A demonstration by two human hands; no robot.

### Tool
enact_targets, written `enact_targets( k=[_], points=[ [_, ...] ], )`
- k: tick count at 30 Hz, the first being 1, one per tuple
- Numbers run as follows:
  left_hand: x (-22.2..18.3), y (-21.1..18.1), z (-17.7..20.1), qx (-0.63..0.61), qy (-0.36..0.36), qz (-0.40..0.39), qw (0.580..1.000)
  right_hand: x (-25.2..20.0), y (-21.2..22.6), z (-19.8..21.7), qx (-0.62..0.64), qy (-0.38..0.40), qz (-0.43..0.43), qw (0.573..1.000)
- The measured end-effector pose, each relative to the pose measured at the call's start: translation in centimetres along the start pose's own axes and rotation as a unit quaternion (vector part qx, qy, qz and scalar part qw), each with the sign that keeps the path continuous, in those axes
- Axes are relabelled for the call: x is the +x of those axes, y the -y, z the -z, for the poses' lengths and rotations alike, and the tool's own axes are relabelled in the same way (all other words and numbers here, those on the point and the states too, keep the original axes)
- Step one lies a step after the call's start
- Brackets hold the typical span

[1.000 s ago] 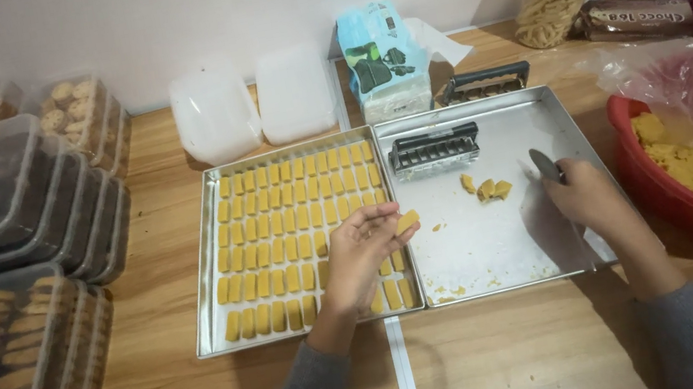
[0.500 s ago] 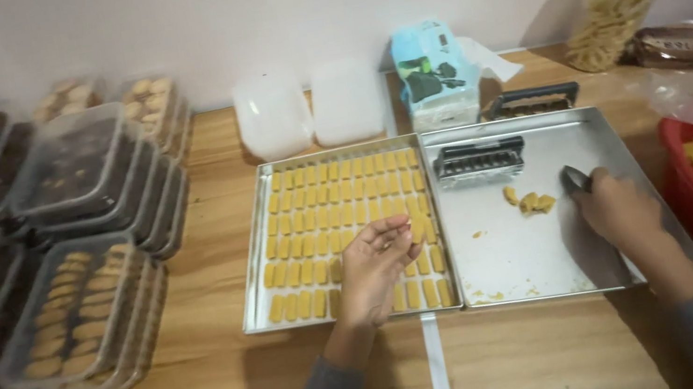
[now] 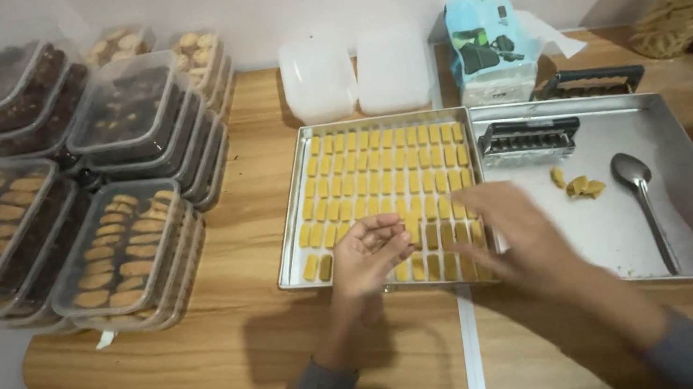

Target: Cutting cookie dough into small rectangular pieces and arranging them neatly on a baking tray.

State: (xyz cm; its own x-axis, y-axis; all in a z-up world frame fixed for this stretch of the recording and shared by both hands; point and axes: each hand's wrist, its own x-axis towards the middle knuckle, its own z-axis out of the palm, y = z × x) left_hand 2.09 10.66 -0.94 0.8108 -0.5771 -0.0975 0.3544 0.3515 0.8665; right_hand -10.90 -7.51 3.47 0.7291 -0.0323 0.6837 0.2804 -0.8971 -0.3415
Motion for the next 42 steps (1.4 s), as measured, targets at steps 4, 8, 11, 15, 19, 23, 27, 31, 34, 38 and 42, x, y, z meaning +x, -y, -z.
enact_targets(
  k=[4,8,11,15,19,23,27,31,34,38,42],
  points=[
    [-0.5,-0.5,0.3,0.025,-0.005,-0.009,1.000,1.3,1.9,-3.1,0.014,0.020,0.069,0.997],
    [-0.6,-0.5,1.1,0.048,0.010,-0.039,0.998,1.8,1.8,-4.9,0.009,0.027,0.087,0.996],
    [-0.1,0.2,1.8,0.027,0.018,-0.045,0.998,2.0,1.9,-5.3,0.042,0.043,0.062,0.996],
    [-0.1,-0.6,2.1,0.038,0.029,-0.052,0.997,2.4,1.8,-6.0,0.054,0.054,0.053,0.996],
    [-0.4,-1.7,2.3,0.061,0.019,-0.029,0.998,2.7,1.9,-6.8,0.056,0.041,0.061,0.996],
    [0.4,-1.5,3.8,0.079,-0.005,-0.003,0.997,3.5,2.2,-7.7,0.081,0.051,0.058,0.994],
    [0.4,-2.9,4.8,0.075,-0.019,0.014,0.997,4.2,2.5,-9.1,0.102,0.067,0.048,0.991],
    [1.1,-4.2,8.1,0.225,-0.012,-0.028,0.974,3.6,2.5,-9.2,0.101,0.100,0.028,0.989],
    [-0.2,-6.8,8.6,0.398,-0.041,-0.058,0.915,2.9,3.5,-7.6,0.106,0.140,-0.014,0.984],
    [-1.1,-8.3,9.1,0.484,-0.043,-0.162,0.859,2.0,4.2,-4.8,0.112,0.223,-0.098,0.963],
    [-0.9,-7.9,10.0,0.622,-0.028,-0.231,0.747,1.5,4.0,-2.7,0.142,0.272,-0.258,0.916]
  ],
)
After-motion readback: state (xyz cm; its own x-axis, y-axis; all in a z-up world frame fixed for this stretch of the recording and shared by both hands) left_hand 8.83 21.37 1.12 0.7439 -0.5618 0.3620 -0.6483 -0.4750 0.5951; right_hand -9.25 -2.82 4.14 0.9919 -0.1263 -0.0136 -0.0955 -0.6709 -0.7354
